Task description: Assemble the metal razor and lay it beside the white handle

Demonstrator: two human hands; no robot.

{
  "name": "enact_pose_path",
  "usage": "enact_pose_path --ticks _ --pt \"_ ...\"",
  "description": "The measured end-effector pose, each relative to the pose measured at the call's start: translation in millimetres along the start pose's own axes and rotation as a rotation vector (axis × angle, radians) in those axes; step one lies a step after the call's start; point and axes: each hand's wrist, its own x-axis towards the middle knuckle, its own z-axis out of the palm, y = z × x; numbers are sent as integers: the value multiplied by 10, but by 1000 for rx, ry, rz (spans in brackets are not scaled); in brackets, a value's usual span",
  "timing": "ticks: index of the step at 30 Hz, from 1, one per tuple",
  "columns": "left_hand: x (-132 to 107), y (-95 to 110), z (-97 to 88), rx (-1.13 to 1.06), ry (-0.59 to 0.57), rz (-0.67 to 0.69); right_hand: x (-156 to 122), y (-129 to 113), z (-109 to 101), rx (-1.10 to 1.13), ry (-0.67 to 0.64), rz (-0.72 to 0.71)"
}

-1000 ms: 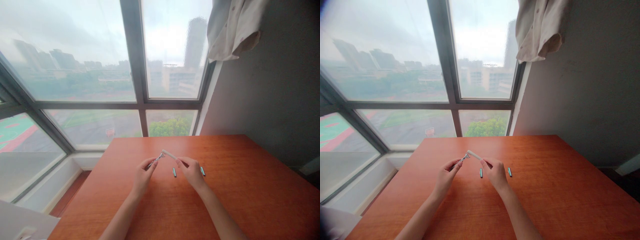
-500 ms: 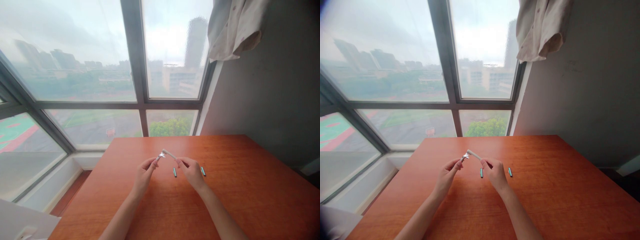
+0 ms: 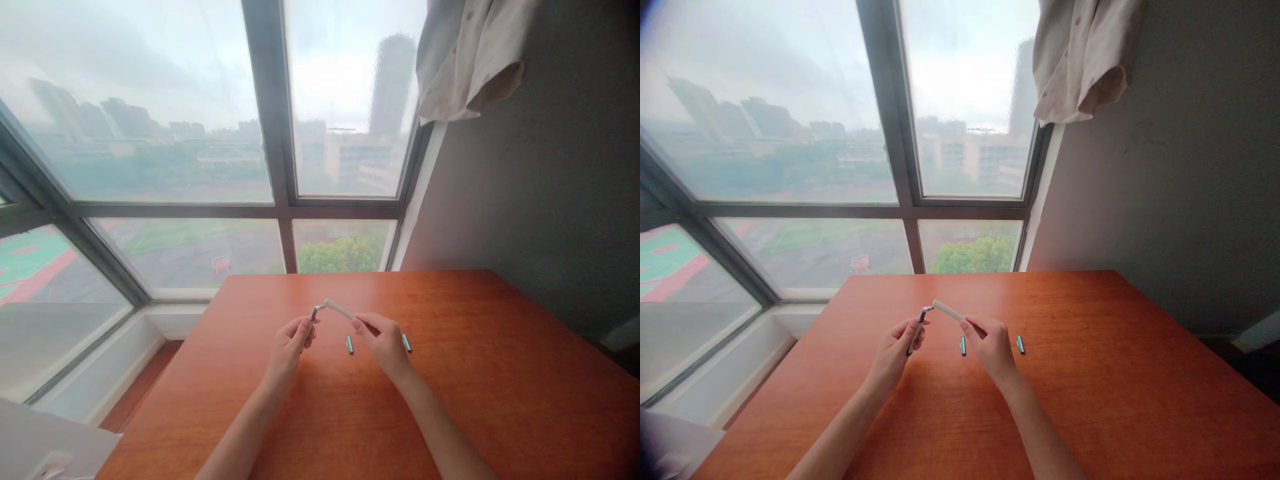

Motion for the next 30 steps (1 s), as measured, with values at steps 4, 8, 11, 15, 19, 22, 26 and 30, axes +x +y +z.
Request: enact_pose_path --ticks 4,8,11,15,19,22,26,30 --pt "2 -20 22 -35 -24 -36 -10 -35 12 21 -14 -45" --pt "-3 -54 52 -70 -42 -69 -17 -41 38 33 -36 -62" --pt "-4 -68 48 -135 -41 -81 -10 -5 36 10 -16 -51" --pt "1 -66 20 -179 -22 -74 -3 14 16 -10 3 -34" --pt "6 -76 20 -160 -34 -66 -10 -20 17 20 -25 -34" --pt "8 -84 24 -142 -55 -64 -14 -37 26 29 -39 -31" --pt "10 -77 14 -132 -50 -64 -9 -25 28 30 -37 -26" --pt "15 -75 11 -131 -34 -79 -6 -6 30 8 -42 -22"
